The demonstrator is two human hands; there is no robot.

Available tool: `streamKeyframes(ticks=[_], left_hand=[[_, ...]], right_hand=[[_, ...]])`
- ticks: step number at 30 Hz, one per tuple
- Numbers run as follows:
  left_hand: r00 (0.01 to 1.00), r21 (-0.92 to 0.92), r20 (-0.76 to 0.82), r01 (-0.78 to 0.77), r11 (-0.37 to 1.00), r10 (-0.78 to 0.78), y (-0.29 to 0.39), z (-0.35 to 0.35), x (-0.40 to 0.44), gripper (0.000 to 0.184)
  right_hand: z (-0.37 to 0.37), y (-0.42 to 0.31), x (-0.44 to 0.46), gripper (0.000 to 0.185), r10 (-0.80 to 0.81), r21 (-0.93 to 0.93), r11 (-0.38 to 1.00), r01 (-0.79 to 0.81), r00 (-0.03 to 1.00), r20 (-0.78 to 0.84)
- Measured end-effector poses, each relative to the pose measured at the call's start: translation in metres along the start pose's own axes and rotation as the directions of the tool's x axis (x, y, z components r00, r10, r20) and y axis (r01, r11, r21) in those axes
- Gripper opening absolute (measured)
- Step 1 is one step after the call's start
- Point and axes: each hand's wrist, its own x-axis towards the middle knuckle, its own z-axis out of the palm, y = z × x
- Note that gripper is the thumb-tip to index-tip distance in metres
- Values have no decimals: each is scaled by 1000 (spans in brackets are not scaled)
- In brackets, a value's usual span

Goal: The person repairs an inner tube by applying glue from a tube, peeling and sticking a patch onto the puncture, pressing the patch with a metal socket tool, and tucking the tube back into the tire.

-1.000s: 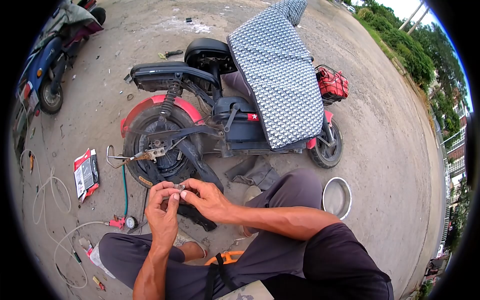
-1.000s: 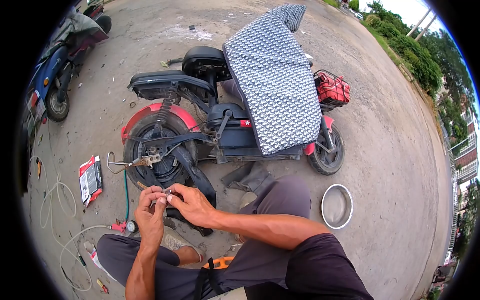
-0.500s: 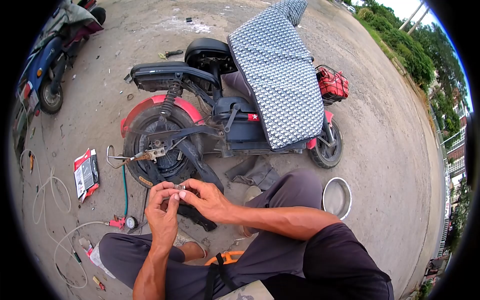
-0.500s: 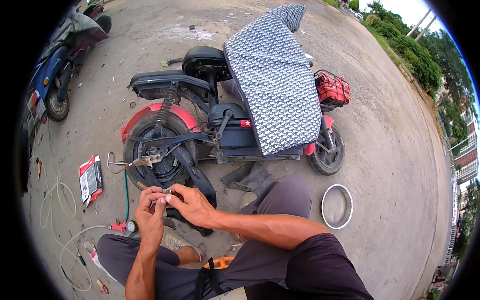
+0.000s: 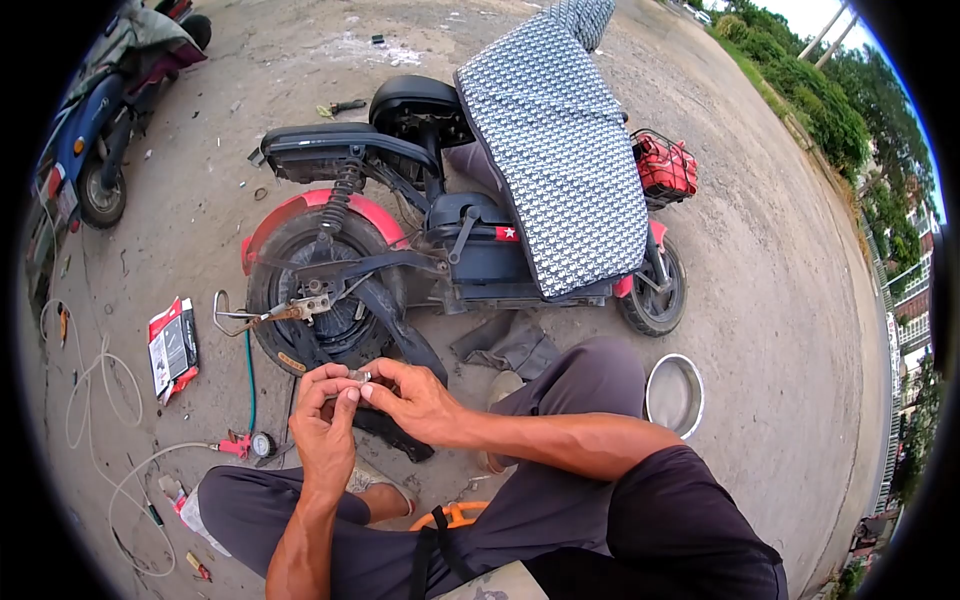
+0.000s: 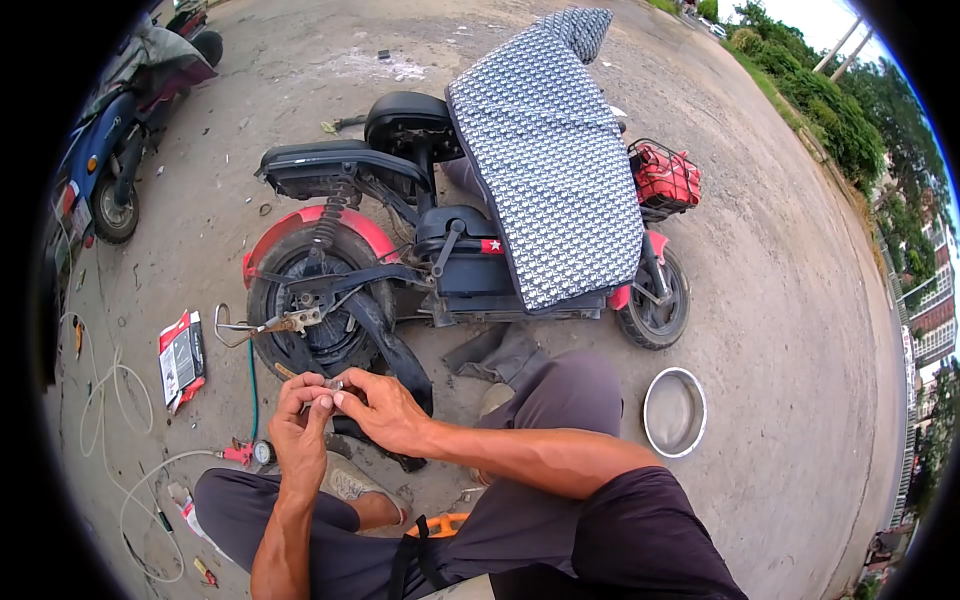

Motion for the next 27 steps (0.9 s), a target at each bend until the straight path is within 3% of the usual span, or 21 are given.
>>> streamKeyframes(ticks=[12, 21, 27], left_hand=[[999, 4, 20, -36, 999, 36, -8, -3, 0, 10], [999, -44, 36, 39, 998, -37, -6, -1, 0, 13], [999, -13, 32, -14, 1000, 14, -2, 0, 0, 13]], right_hand=[[2, 0, 0, 27, -29, 30, 999, 29, 1000, -7], [0, -2, 0, 26, -7, 30, 1000, 6, 1000, 19], [1, -3, 0, 26, -50, 64, 997, 49, 999, 10]])
